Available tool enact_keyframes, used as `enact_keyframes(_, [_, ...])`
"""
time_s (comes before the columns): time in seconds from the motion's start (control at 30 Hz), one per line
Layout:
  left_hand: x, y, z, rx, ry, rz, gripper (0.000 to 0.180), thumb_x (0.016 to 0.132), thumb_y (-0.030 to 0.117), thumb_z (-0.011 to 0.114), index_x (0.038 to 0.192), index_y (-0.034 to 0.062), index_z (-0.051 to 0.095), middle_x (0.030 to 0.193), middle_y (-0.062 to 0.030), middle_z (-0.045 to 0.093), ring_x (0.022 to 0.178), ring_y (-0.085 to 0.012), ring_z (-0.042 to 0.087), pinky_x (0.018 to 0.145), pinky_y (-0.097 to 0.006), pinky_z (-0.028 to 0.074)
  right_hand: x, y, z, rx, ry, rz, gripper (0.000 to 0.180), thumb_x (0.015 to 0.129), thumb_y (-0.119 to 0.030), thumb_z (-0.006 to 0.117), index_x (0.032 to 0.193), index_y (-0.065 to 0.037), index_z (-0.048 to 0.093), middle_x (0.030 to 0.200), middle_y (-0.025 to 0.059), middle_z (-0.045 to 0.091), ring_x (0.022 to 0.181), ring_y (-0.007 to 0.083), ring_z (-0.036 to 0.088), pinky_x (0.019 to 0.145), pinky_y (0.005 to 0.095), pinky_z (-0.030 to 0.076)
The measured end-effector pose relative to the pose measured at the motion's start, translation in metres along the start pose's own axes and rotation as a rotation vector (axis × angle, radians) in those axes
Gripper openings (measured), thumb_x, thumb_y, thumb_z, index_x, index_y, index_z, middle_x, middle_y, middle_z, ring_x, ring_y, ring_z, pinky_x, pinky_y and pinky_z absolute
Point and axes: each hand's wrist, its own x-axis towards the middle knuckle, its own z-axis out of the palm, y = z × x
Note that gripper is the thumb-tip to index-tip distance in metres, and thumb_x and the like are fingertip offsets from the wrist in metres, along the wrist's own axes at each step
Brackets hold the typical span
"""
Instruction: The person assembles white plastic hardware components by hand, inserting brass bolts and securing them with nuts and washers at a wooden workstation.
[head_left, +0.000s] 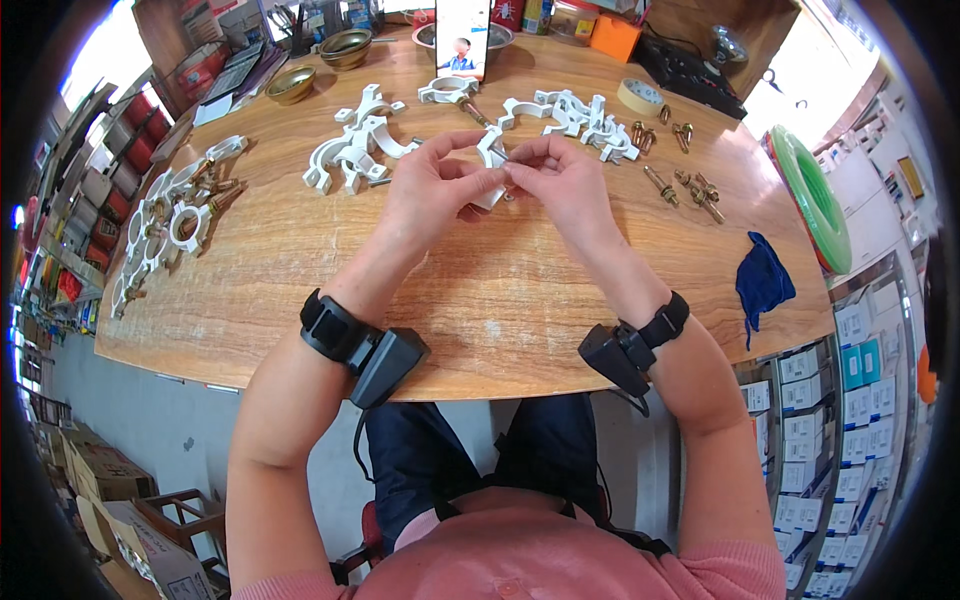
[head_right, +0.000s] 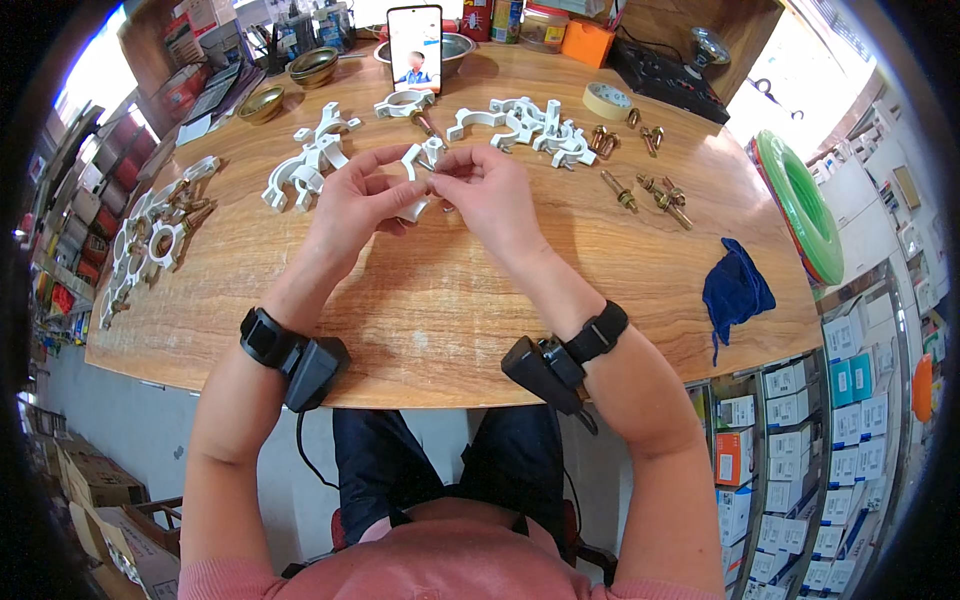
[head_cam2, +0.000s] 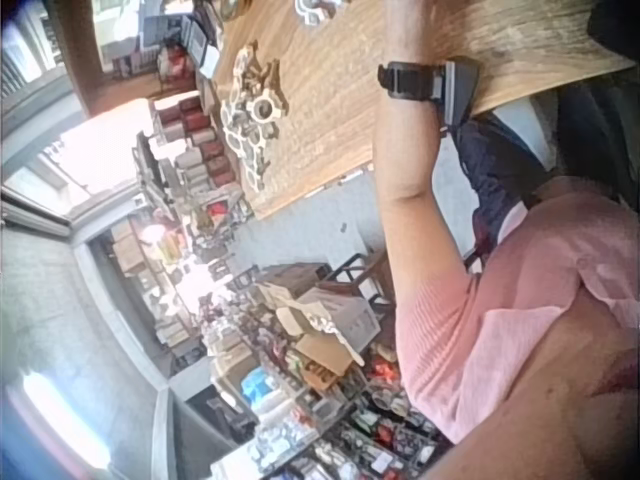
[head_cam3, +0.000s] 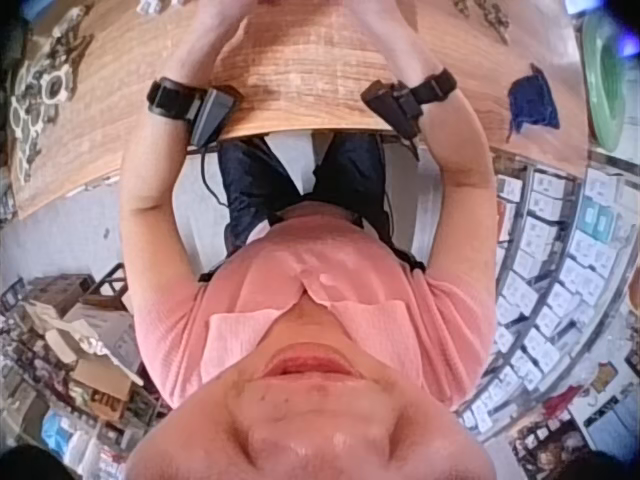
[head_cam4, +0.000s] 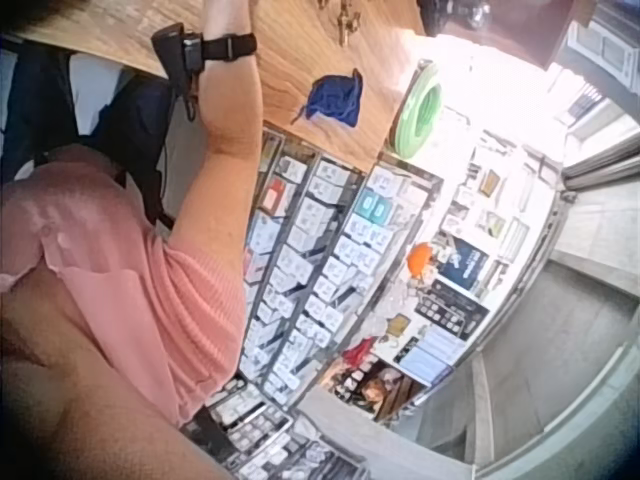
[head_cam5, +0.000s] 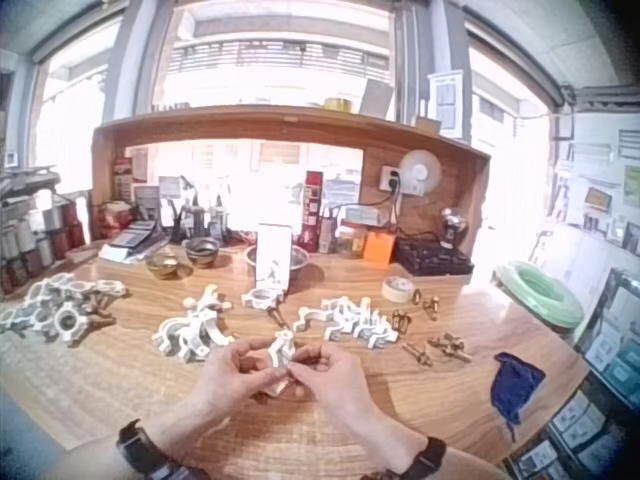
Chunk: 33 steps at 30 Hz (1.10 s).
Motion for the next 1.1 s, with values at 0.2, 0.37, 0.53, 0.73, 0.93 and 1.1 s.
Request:
enact_keyframes(0.2, [0.001,0.001,-0.005,-0.237,0.035,-0.054,0.040,0.076,0.019,0.064,0.109,0.0022,0.049,0.079,-0.0032,0.059,0.069,-0.0078,0.056,0.056,-0.021,0.045,0.015,-0.022,-0.045,-0.897,-0.030,-0.132,0.012,0.069,-0.010,0.061,0.076,-0.001,0.061,0.073,0.0135,0.061,0.071,0.0230,0.060,0.063,0.0313,0.047])
enact_keyframes(0.37, [0.001,0.006,-0.003,-0.200,0.032,-0.036,0.031,0.077,0.021,0.062,0.098,0.0002,0.053,0.076,-0.0014,0.057,0.064,-0.0082,0.055,0.056,-0.021,0.045,0.024,0.004,-0.067,-1.198,-0.162,-0.025,0.009,0.066,-0.008,0.059,0.071,-0.001,0.062,0.075,0.0171,0.060,0.074,0.0300,0.058,0.065,0.0368,0.046])
enact_keyframes(0.53, [0.000,0.007,-0.004,-0.248,0.021,-0.010,0.026,0.079,0.024,0.059,0.091,0.0007,0.056,0.070,-0.0024,0.056,0.060,-0.0092,0.054,0.053,-0.021,0.043,0.021,0.004,-0.065,-1.174,-0.160,-0.068,0.011,0.067,-0.009,0.058,0.076,-0.002,0.061,0.076,0.0175,0.060,0.075,0.0307,0.058,0.067,0.0372,0.046])
enact_keyframes(0.73, [-0.004,0.010,-0.008,-0.323,-0.033,-0.035,0.026,0.083,0.024,0.052,0.094,0.0009,0.056,0.066,-0.0033,0.056,0.056,-0.0095,0.053,0.047,-0.020,0.039,0.010,-0.028,-0.031,-0.703,-0.097,-0.031,0.018,0.077,-0.016,0.056,0.085,-0.001,0.060,0.075,0.0105,0.061,0.071,0.0193,0.059,0.062,0.0292,0.047])
enact_keyframes(0.93, [-0.005,0.011,-0.002,-0.382,-0.081,-0.024,0.029,0.084,0.023,0.051,0.103,0.0020,0.055,0.071,-0.0040,0.058,0.054,-0.0094,0.053,0.050,-0.021,0.042,-0.003,-0.031,-0.006,0.100,-0.289,0.209,0.021,0.085,-0.020,0.051,0.090,0.000,0.057,0.078,0.0025,0.059,0.064,0.0071,0.052,0.056,0.0216,0.044])
enact_keyframes(1.1, [-0.005,0.012,-0.004,-0.480,-0.144,-0.139,0.031,0.086,0.019,0.047,0.112,0.0020,0.049,0.072,-0.0027,0.057,0.060,-0.0091,0.053,0.054,-0.021,0.044,-0.004,-0.023,-0.008,0.356,-0.335,0.304,0.019,0.085,-0.020,0.050,0.091,-0.002,0.057,0.076,0.0021,0.058,0.062,0.0074,0.050,0.055,0.0224,0.043])
